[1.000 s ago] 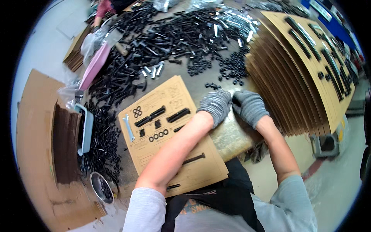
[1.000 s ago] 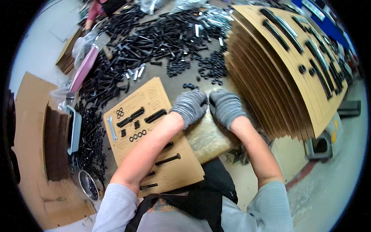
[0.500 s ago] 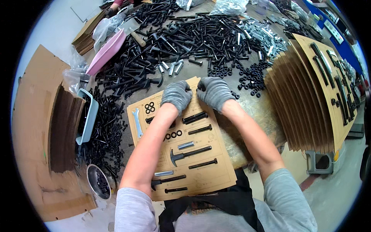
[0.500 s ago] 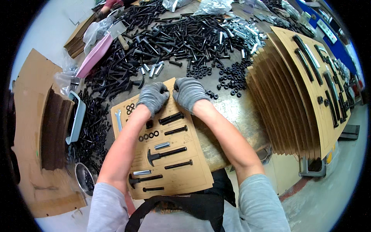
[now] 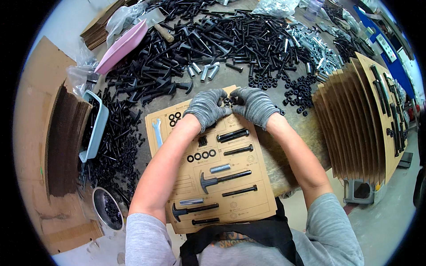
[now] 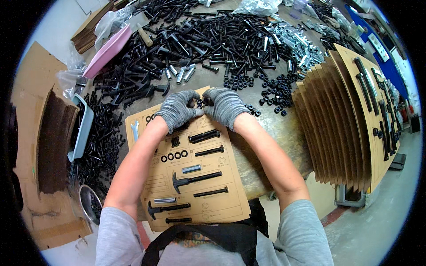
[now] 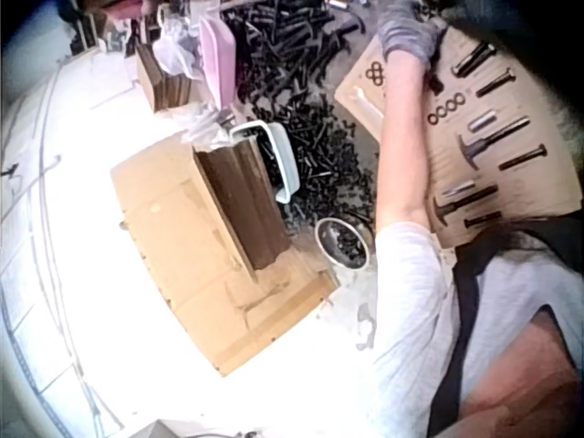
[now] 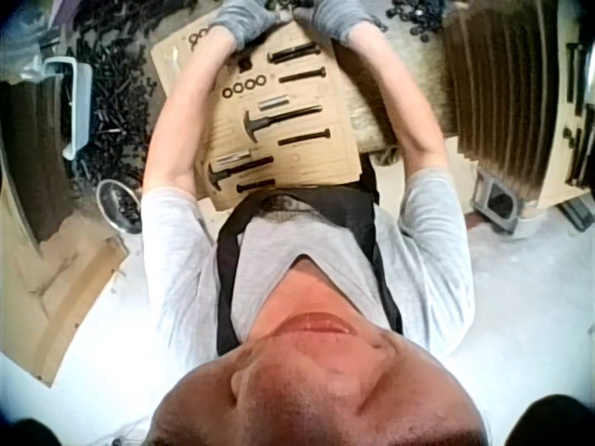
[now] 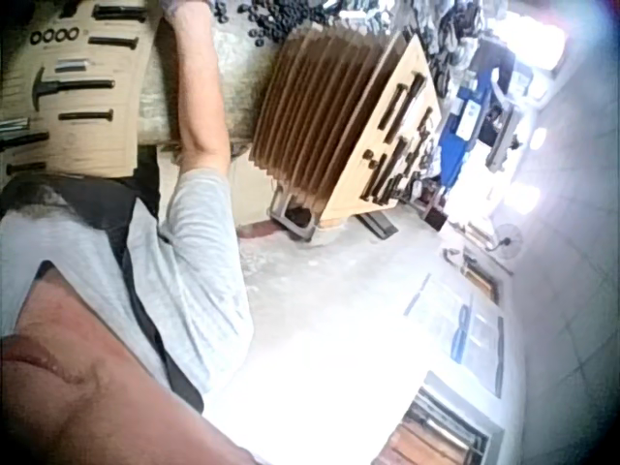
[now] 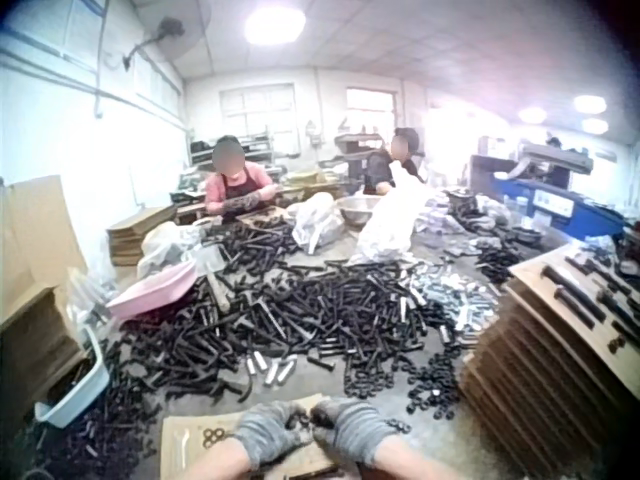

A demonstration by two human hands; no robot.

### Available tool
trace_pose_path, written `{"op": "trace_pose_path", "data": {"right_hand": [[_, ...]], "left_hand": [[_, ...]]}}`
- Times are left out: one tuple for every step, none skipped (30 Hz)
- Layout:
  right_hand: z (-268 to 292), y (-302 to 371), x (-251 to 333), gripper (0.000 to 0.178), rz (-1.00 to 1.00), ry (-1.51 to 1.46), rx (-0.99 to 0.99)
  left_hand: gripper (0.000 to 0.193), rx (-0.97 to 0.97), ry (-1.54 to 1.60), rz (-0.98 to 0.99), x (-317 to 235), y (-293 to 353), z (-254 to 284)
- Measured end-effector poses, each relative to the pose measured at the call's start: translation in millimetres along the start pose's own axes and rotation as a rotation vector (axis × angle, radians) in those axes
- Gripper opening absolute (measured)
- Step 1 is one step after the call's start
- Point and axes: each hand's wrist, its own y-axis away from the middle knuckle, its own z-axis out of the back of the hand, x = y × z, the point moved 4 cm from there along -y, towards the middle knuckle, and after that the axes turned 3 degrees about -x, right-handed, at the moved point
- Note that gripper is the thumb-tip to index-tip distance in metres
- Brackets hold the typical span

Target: The person sorts and arranges various metal hardware components, including bolts, nuts, washers, and tools, onto a cardboard template. They pick items from a large pile on the table and place them into designated slots on the template, repeating the process to fill the layout.

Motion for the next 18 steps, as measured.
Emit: {"op": "trace_pose_path", "data": {"right_hand": [[0,1,-2,0.032,-0.019,-0.026,-0.004],[1,2,-4,0.031,-0.038,-0.051,-0.01],[1,2,-6,0.031,-0.059,-0.076,-0.016],[3,3,-9,0.031,-0.044,-0.094,-0.003],[3,3,-9,0.031,-0.011,-0.06,-0.002],[0,1,-5,0.031,0.021,-0.025,-0.002],[0,0,-5,0.031,0.044,0.025,-0.003],[-2,3,-7,0.033,0.073,0.005,-0.052],[11,9,-2,0.033,0.066,-0.137,-0.087],[22,18,-18,0.033,-0.003,-0.187,-0.181],[33,26,-34,0.033,-0.06,-0.25,-0.269],[54,37,-51,0.032,-0.082,-0.14,-0.329],[74,50,-64,0.029,-0.197,-0.04,-0.307],[81,65,-88,0.029,-0.252,0.02,-0.283],[82,74,-105,0.029,-0.302,0.077,-0.256],[80,76,-101,0.029,-0.322,0.059,-0.211],[78,82,-96,0.03,-0.346,0.049,-0.166],[76,87,-92,0.031,-0.369,0.038,-0.12]], "left_hand": [[0.043,0.004,0.033,0.006,2,1,0],[0.043,0.008,0.066,0.011,4,1,0],[0.043,0.014,0.099,0.015,6,1,0],[0.045,0.056,0.078,0.015,2,-4,0],[0.045,0.033,0.079,0.01,1,-5,-1],[0.046,0.01,0.081,0.003,4,-2,0],[0.046,-0.014,0.094,-0.017,4,-2,-2],[0.046,-0.007,0.104,0.012,1,1,-1],[0.047,-0.002,0.109,0.048,2,10,7],[0.048,-0.026,0.163,0.037,2,15,10],[0.048,-0.051,0.21,0.043,4,22,14],[0.048,-0.053,0.268,0.081,5,26,19],[0.048,-0.057,0.318,0.126,7,32,27],[0.045,-0.094,0.287,0.091,7,38,36],[0.043,-0.132,0.307,0.094,14,47,42],[0.042,-0.157,0.329,0.117,22,61,49],[0.041,-0.181,0.357,0.136,31,74,53],[0.04,-0.231,0.456,0.148,46,87,53]]}}
